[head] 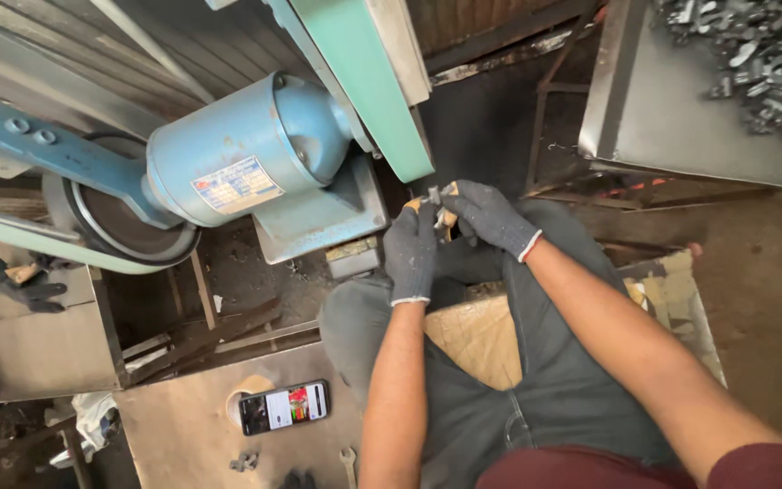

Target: The person sits at a bench grinder and grinds small metal workpieces against the spinning wheel, producing sparks, then turns each piece to grind other sides. Finished pieces are placed on a metal tray holding a pile of similar ground parts.

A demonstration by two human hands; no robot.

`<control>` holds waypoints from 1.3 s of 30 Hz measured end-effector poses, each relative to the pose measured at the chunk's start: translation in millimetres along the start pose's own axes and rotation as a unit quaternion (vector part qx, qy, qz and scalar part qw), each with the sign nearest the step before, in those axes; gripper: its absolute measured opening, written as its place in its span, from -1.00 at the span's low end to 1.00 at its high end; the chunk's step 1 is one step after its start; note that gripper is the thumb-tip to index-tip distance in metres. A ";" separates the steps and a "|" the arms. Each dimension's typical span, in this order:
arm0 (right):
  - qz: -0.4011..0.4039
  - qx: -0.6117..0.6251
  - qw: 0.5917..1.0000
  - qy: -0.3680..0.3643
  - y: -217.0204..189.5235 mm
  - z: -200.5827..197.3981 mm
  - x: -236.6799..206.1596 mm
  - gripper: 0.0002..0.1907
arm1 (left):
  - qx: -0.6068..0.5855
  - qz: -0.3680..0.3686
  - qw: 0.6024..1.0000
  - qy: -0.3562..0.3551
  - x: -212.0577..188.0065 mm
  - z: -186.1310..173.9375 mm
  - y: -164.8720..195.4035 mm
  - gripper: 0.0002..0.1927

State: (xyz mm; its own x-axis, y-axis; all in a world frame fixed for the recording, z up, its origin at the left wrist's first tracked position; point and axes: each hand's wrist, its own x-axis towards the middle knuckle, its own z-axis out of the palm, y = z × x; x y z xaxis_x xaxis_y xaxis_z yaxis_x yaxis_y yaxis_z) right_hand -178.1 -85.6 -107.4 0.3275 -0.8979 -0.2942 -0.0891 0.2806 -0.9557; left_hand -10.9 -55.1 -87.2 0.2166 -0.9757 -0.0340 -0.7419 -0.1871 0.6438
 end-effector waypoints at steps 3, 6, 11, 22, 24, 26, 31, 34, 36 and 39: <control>-0.024 0.017 1.000 0.011 4.9 -0.6 23.1 -0.76 | -0.130 -0.095 0.987 -0.014 9.8 10.9 0.7 -0.56; -0.092 -0.064 0.993 0.030 7.2 1.4 38.9 -0.73 | -0.231 -0.178 0.956 -0.028 17.4 9.3 9.7 -0.59; -0.223 -0.150 0.960 0.079 4.1 4.0 20.4 -0.75 | -0.323 -0.138 0.936 -0.033 15.3 -1.1 23.1 -0.64; -0.073 0.072 0.992 0.076 -4.5 -5.9 16.9 -0.81 | -0.121 -0.060 0.990 0.034 15.1 16.4 23.8 -0.63; -0.073 0.076 0.992 0.072 -4.7 -5.5 38.6 -0.80 | 0.020 0.129 0.988 0.079 26.2 26.2 3.6 -0.78; -0.081 0.050 0.992 0.084 3.1 -5.8 26.7 -0.78 | 0.022 0.092 0.994 0.048 3.3 36.4 -5.2 -0.77; -0.096 0.097 0.989 0.053 -6.9 -10.2 27.1 -0.74 | 0.105 0.340 0.929 0.098 17.7 24.3 -9.8 -0.75; -0.211 0.011 0.974 0.083 14.6 -48.2 -16.8 -0.63 | -0.023 -0.027 0.996 -0.085 -3.7 22.9 -2.3 -0.63; -0.220 -0.061 0.951 0.207 10.1 -96.1 -49.5 -0.63 | -0.071 0.175 0.980 -0.069 -28.6 4.0 17.6 -0.66; -0.224 -0.146 0.885 0.382 -9.1 -185.7 -91.7 -0.72 | -0.025 0.080 0.980 -0.181 -36.5 -5.4 60.0 -0.66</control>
State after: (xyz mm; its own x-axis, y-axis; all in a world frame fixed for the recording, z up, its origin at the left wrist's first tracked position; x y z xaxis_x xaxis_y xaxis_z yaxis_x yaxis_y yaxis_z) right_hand -382.0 -68.8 -73.9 -0.3296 -0.8955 0.2991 -0.3864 -0.1611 -0.9082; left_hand -59.9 -30.1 -43.2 -0.1462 -0.9704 -0.1921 -0.7145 -0.0307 0.6990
